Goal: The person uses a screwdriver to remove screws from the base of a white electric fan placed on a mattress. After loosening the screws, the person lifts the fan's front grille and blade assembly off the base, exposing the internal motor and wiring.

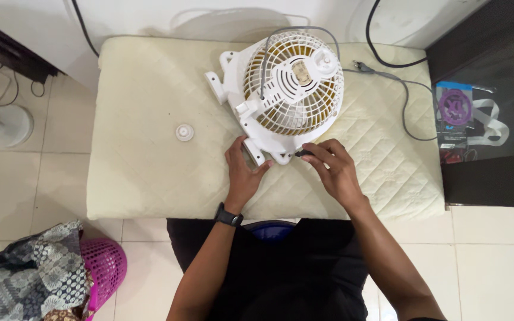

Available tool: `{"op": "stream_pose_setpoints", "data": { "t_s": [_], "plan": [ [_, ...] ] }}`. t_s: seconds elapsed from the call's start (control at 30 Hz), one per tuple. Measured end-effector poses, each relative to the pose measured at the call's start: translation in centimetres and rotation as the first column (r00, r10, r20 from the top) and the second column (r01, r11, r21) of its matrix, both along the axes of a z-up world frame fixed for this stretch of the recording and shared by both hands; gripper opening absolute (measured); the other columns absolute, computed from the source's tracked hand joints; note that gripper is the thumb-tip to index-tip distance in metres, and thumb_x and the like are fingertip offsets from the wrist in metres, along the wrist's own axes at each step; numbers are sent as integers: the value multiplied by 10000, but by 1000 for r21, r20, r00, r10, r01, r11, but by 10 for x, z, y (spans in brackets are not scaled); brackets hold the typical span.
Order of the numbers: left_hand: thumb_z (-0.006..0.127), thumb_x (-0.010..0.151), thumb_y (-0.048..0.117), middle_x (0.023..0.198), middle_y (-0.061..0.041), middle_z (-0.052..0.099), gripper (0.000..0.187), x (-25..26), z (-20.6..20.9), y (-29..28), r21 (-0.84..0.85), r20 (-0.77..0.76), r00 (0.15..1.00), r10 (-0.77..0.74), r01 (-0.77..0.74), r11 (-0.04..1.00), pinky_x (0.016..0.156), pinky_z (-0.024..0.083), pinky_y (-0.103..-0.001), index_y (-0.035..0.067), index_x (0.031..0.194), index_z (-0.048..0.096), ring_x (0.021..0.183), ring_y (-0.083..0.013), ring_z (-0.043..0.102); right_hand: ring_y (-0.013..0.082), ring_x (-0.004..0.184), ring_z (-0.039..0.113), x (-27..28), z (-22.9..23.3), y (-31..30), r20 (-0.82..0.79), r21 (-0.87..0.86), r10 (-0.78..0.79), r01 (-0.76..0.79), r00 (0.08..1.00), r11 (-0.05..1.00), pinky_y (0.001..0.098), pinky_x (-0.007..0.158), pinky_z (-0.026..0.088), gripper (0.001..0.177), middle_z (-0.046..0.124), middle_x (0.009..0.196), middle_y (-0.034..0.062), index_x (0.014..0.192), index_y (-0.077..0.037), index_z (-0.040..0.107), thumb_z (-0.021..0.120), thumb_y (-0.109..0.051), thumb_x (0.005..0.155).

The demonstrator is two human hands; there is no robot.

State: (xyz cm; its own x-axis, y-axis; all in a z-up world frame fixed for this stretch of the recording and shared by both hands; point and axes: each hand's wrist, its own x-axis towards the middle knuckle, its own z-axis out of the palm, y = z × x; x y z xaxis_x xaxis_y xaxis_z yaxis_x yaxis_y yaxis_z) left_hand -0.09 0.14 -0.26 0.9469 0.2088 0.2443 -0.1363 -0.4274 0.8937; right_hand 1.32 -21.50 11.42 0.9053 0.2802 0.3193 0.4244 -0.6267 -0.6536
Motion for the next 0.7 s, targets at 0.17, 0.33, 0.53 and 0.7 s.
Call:
{"op": "stream_pose_setpoints", "data": {
  "t_s": [0.17,0.33,0.53,0.7],
  "plan": [
    [922,765,245,1420,-197,478,931,0,1,1,11,2,1000,-6,6,1000,1112,393,-477,-5,1482,383,1304,-374,412,318,1088,650,-3,0,0,110,66,161,-169,981,984,374,906,553,450,649,1273,171,1412,-33,608,629,26,966],
    [926,757,243,1405,-196,482,934,0,2,0,32,-18,1000,1,-1,999,1095,396,-477,2,1478,383,1282,-375,418,242,880,648,0,-2,2,-52,41,70,-67,996,997,361,786,546,393,671,1051,108,1303,-125,707,766,-97,915],
    [920,761,214,1401,-195,488,922,-1,4,0,31,-20,1000,3,-3,1000,1096,401,-473,7,1484,386,1285,-370,423,245,1014,633,5,-7,1,63,101,146,-152,987,983,364,874,535,430,662,1233,143,1416,-29,614,663,-15,989],
    [922,751,217,1403,-196,486,932,-1,6,-1,36,-29,1000,-1,2,999,1089,408,-468,7,1482,384,1283,-366,427,222,901,669,6,-11,2,-71,92,30,-23,997,995,330,742,554,364,679,1040,93,1261,-101,732,792,-119,902]
  ]
}}
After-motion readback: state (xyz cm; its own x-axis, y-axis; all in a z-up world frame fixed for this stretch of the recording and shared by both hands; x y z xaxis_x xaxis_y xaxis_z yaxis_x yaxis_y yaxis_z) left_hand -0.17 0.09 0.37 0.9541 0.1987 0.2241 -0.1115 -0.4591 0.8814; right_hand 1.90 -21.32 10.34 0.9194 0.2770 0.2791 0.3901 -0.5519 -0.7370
